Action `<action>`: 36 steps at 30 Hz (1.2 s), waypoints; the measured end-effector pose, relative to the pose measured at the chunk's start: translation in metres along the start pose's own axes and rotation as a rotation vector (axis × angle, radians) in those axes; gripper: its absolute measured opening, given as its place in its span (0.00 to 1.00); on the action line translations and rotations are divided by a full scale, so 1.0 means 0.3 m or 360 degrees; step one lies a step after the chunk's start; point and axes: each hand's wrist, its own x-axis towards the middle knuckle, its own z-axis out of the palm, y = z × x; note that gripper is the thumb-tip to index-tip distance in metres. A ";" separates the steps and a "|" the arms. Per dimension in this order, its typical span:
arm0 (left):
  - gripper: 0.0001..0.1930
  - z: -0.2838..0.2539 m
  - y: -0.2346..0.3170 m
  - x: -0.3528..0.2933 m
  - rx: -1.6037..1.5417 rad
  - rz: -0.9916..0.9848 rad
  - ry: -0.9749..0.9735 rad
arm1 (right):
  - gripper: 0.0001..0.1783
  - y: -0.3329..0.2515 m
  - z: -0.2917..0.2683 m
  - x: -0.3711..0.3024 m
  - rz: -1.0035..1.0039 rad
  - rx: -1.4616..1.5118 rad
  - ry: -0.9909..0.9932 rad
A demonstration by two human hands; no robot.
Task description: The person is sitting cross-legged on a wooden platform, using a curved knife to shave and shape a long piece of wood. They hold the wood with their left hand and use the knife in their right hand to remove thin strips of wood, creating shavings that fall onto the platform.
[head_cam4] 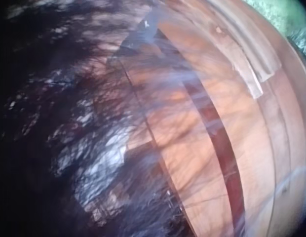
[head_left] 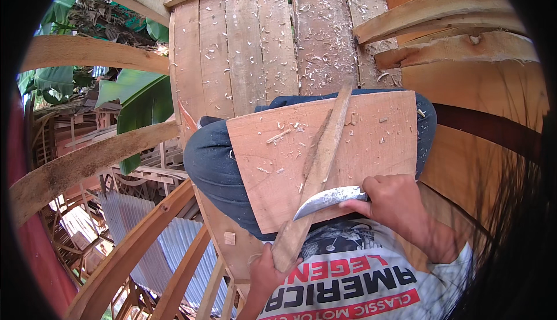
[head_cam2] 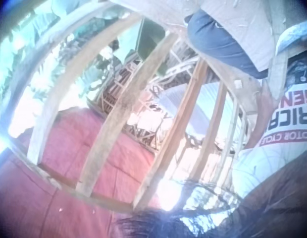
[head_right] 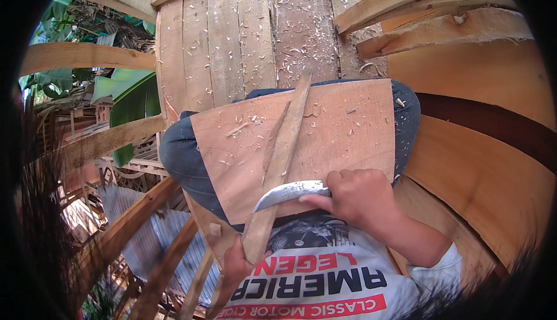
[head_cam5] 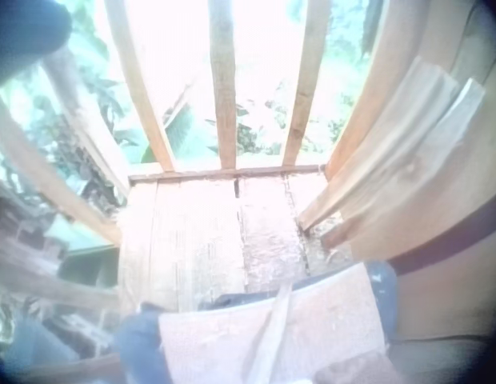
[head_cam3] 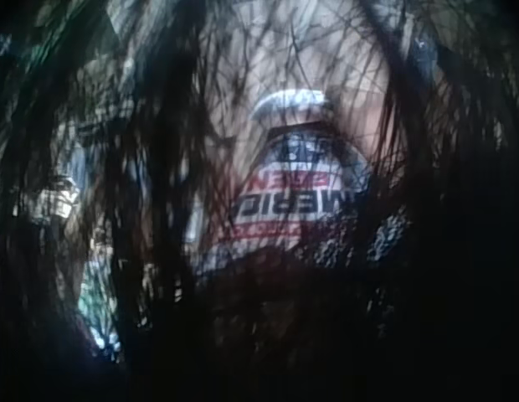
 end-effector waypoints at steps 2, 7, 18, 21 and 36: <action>0.31 -0.003 -0.012 -0.015 0.0069 -0.0023 -0.0002 | 0.30 0.008 0.034 0.015 -0.0028 0.0028 0.0038; 0.31 0.015 -0.032 -0.011 -0.0022 0.0010 0.0010 | 0.31 0.065 0.038 0.070 0.0030 -0.0041 0.0334; 0.32 -0.024 -0.053 -0.018 0.0044 0.0001 -0.0168 | 0.26 0.319 -0.149 0.105 0.1420 0.0233 0.0878; 0.32 -0.006 -0.025 -0.031 -0.0030 -0.0121 -0.0053 | 0.30 0.345 -0.186 0.063 0.0958 0.0257 0.0901; 0.31 -0.011 0.008 -0.004 0.0005 -0.0087 -0.0079 | 0.26 0.154 -0.089 0.089 0.0496 -0.0022 0.0468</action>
